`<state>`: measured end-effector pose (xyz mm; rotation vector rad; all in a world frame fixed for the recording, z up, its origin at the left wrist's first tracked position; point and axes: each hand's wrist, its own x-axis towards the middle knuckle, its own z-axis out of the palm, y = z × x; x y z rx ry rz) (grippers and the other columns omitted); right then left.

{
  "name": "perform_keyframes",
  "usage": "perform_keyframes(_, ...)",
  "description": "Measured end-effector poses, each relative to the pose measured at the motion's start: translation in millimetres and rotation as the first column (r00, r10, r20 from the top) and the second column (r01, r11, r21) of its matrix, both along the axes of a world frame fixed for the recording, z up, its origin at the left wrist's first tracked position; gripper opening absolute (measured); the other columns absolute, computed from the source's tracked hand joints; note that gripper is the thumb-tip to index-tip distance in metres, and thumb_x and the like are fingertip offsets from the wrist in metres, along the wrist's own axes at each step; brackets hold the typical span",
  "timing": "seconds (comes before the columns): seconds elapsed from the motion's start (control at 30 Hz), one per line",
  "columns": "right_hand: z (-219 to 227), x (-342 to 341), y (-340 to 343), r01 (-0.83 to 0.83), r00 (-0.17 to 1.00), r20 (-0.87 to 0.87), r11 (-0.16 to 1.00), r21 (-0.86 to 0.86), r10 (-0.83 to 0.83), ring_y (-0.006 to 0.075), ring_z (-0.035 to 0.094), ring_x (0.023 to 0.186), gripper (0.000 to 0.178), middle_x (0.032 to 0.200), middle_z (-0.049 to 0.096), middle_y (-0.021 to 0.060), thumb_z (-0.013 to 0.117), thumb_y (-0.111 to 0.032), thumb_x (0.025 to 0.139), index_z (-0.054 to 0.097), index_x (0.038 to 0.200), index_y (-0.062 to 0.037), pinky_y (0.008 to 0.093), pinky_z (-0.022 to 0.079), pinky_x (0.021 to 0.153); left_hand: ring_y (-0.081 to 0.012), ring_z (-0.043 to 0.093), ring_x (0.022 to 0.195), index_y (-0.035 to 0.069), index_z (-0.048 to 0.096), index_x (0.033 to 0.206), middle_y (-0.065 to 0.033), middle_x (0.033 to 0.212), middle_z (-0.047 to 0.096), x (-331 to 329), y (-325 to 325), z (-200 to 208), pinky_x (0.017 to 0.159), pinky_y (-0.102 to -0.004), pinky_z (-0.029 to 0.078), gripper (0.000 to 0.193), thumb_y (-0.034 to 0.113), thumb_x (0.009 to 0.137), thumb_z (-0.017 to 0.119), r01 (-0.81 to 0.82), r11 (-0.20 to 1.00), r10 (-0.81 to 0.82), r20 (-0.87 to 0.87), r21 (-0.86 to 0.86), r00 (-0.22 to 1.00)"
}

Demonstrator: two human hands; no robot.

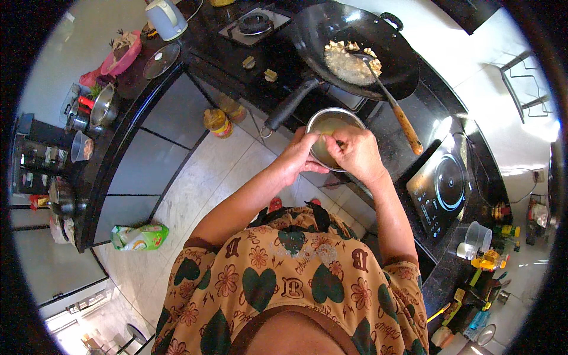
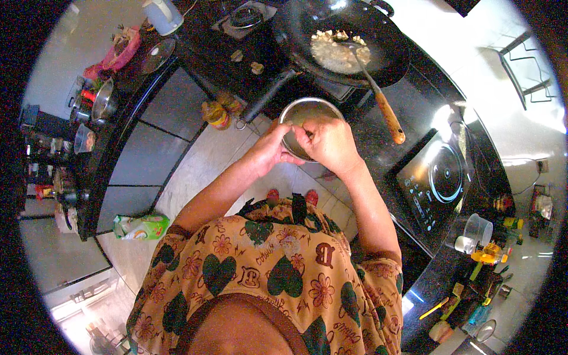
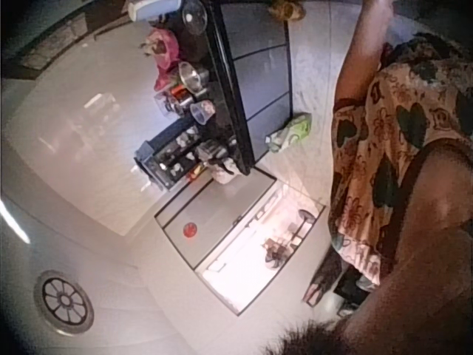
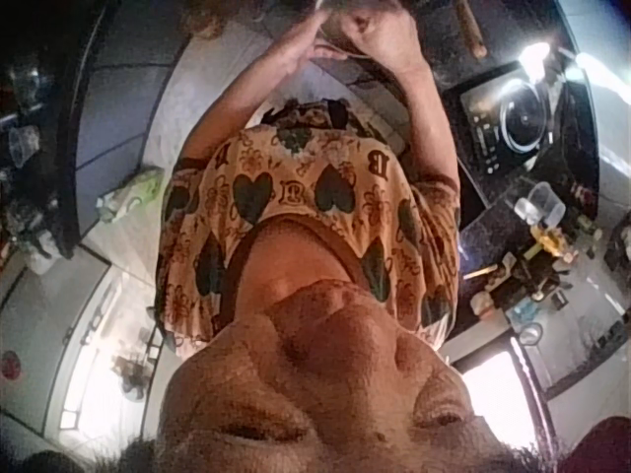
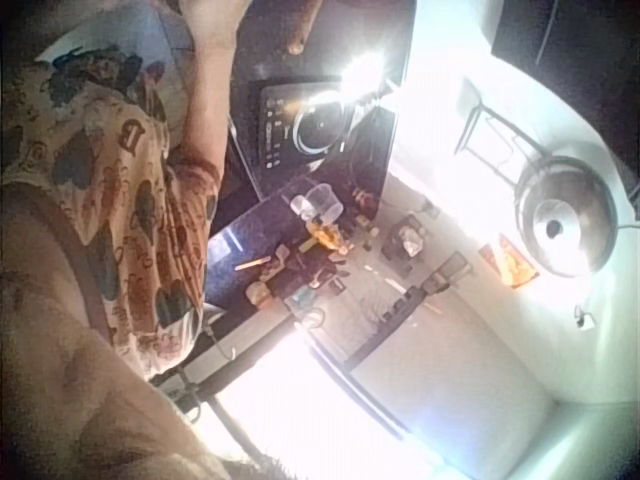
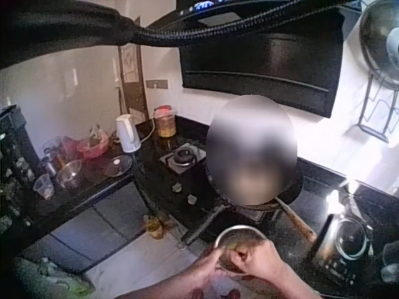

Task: The person stir-fries chopped ingredients in a wok on an induction cooktop, adds a liquid from a small bowl, and seasons the mixture with salt and soy sauce. They also wash a knife and cutting board at the sink.

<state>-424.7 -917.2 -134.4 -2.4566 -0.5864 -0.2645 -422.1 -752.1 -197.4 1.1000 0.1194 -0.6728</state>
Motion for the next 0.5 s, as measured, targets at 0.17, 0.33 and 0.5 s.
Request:
perform_keyframes(0.17,-1,13,6,-0.027,0.996,0.089,0.999,0.032,0.024,0.0343,0.062,0.063,0.019,0.068,0.062,0.0151,0.068,-0.016,0.079,0.063,0.068,-0.0017,0.0399,0.051,0.058,-0.0313,0.067,0.089,0.009,0.029,0.131,-0.0198,0.116,0.052,6,0,-3,0.068,-0.0389,0.061,0.054,0.043,0.094,0.046,-0.039,0.999,0.039,-0.001,-0.002,0.999)
perform_keyframes(0.33,7,29,3,0.042,0.996,0.066,0.971,0.237,-0.059,0.0331,0.064,0.061,0.025,0.068,0.063,0.0165,0.068,-0.022,0.081,0.064,0.068,-0.0014,0.04,0.052,0.058,-0.0325,0.067,0.089,0.008,0.029,0.131,-0.02,0.116,0.053,7,4,6,0.068,-0.0404,0.061,0.051,0.041,0.096,0.045,-0.062,0.998,0.062,-0.008,0.007,0.998)
perform_keyframes(0.5,27,93,-3,0.305,0.912,0.217,0.929,0.21,-0.348,0.0334,0.064,0.061,0.028,0.063,0.062,0.0175,0.065,-0.028,0.085,0.067,0.069,-0.004,0.0399,0.051,0.057,-0.0323,0.067,0.089,0.008,0.03,0.13,-0.0197,0.118,0.052,10,8,2,0.067,-0.0412,0.061,0.049,0.039,0.096,0.045,-0.075,0.997,0.075,-0.023,0.008,0.997)
